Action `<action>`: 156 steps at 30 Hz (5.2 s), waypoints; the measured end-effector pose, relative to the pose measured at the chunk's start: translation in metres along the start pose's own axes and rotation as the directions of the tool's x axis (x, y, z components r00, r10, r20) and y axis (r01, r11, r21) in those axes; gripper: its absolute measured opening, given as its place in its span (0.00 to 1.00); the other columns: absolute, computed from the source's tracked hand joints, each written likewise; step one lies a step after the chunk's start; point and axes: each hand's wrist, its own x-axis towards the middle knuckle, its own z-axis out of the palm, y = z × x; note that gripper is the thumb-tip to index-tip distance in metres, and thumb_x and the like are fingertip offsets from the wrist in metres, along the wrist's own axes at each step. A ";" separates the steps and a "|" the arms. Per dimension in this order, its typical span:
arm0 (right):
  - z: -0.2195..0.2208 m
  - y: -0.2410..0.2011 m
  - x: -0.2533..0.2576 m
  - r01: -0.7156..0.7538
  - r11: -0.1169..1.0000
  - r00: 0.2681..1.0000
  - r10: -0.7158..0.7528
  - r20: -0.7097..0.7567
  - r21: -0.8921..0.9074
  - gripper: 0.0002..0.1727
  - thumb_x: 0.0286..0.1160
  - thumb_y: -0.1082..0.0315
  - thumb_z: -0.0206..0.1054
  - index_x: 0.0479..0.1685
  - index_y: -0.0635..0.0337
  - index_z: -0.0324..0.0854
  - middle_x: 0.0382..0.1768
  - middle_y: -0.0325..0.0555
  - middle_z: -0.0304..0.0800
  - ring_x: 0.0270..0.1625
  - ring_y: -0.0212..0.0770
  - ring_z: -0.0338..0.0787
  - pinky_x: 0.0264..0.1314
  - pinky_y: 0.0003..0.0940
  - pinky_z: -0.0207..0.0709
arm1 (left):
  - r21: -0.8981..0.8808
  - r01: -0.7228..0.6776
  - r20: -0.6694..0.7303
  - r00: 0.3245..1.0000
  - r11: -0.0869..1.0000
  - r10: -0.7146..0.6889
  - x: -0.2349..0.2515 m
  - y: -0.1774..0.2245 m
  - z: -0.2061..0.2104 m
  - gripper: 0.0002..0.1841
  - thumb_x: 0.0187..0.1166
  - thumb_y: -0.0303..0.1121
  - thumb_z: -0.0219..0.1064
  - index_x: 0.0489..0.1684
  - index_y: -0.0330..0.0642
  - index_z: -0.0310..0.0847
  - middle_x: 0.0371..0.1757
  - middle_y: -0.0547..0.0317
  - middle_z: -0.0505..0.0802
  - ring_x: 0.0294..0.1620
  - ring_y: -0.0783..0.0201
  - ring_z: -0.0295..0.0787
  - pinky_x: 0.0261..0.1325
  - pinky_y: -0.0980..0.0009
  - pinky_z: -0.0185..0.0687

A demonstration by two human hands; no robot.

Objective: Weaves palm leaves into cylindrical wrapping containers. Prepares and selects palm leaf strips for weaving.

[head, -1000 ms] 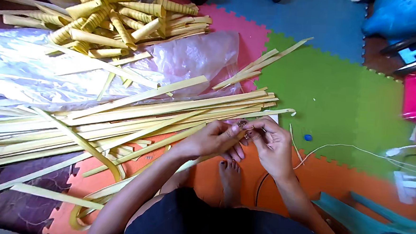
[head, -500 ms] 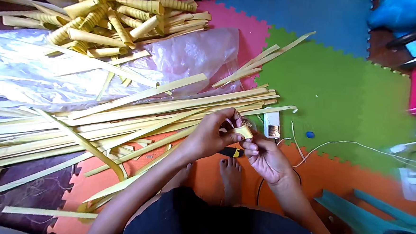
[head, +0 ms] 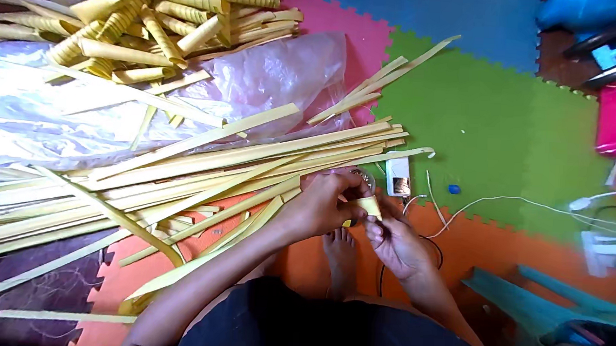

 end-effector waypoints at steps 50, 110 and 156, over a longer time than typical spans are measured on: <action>-0.021 0.013 -0.010 0.223 0.940 0.942 -0.140 0.306 -0.257 0.21 0.91 0.64 0.48 0.70 0.61 0.79 0.33 0.31 0.91 0.27 0.18 0.83 0.31 0.13 0.78 | -0.104 0.034 0.044 0.999 0.994 -0.029 -0.016 -0.008 -0.001 0.08 0.73 0.32 0.78 0.42 0.39 0.89 0.27 0.64 0.93 0.27 0.76 0.90 0.34 0.79 0.88; -0.039 0.005 -0.016 0.367 0.843 0.913 -0.247 0.323 -0.392 0.20 0.94 0.65 0.46 0.69 0.57 0.82 0.40 0.30 0.94 0.24 0.14 0.81 0.24 0.09 0.75 | -0.231 0.035 0.065 0.998 0.972 -0.021 -0.012 0.013 -0.046 0.10 0.73 0.19 0.74 0.49 0.32 0.85 0.29 0.54 0.95 0.28 0.67 0.95 0.35 0.75 0.93; -0.057 0.005 -0.016 0.137 0.979 0.968 -0.099 0.232 -0.154 0.20 0.95 0.55 0.46 0.55 0.49 0.85 0.25 0.26 0.85 0.13 0.13 0.70 0.13 0.07 0.64 | -0.094 0.214 -0.214 0.950 0.972 -0.230 -0.017 0.062 -0.022 0.09 0.79 0.15 0.64 0.52 0.32 0.77 0.27 0.55 0.86 0.25 0.72 0.86 0.34 0.81 0.84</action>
